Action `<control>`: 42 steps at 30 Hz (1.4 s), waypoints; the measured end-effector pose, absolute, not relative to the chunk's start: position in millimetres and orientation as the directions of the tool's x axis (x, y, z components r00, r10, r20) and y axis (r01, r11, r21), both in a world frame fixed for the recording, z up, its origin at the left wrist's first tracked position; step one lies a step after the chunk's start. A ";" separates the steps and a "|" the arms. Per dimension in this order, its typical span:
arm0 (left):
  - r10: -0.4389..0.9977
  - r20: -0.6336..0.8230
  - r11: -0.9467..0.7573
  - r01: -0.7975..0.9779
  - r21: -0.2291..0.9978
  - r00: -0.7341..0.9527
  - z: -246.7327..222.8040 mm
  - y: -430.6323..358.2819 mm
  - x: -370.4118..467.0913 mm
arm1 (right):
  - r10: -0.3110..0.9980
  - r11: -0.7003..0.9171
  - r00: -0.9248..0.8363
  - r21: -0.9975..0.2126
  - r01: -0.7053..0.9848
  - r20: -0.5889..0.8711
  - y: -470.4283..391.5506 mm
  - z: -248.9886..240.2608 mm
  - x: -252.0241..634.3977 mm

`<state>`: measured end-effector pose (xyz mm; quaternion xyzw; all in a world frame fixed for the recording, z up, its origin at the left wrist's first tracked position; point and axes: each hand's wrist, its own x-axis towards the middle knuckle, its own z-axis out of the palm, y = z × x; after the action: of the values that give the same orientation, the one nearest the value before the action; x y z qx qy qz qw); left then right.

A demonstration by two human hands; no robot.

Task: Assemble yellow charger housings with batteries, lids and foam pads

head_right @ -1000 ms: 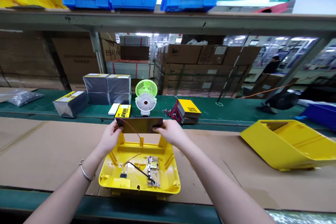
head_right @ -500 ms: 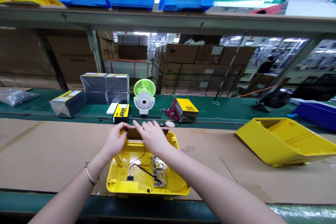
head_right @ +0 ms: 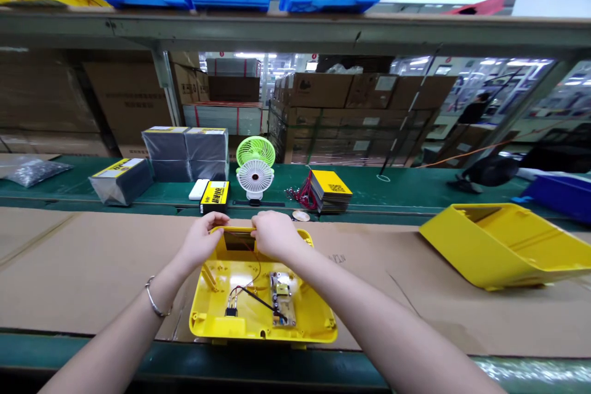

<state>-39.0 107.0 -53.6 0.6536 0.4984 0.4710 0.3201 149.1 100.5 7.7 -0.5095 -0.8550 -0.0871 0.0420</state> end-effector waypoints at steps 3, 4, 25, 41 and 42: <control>0.971 0.218 -0.238 0.373 0.897 0.097 -52.8 111.4 -47.1 | 0.827 0.493 -0.505 0.112 0.863 0.248 92.0 12.7 144.8; 0.975 0.189 -0.220 0.386 0.896 0.117 -51.5 112.3 -50.0 | 0.826 0.483 -0.495 0.115 0.868 0.268 89.4 13.5 142.5; 0.924 -0.072 -0.254 0.741 0.622 0.377 0.4 145.8 -57.0 | 0.610 0.787 -0.791 0.156 0.597 -0.049 83.9 -6.8 110.7; 0.930 0.132 -0.353 0.736 0.578 0.343 17.0 105.5 -52.8 | 0.792 0.408 -0.434 0.158 0.899 0.430 74.1 6.8 230.9; 0.922 0.184 -0.384 0.733 0.562 0.342 25.1 97.9 -52.7 | 0.763 0.423 -0.450 0.168 0.891 0.464 71.1 12.6 233.0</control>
<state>-52.7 97.9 25.1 0.7957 0.5198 0.2425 0.1946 233.0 71.1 12.6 -0.4994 -0.8280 -0.1982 0.1607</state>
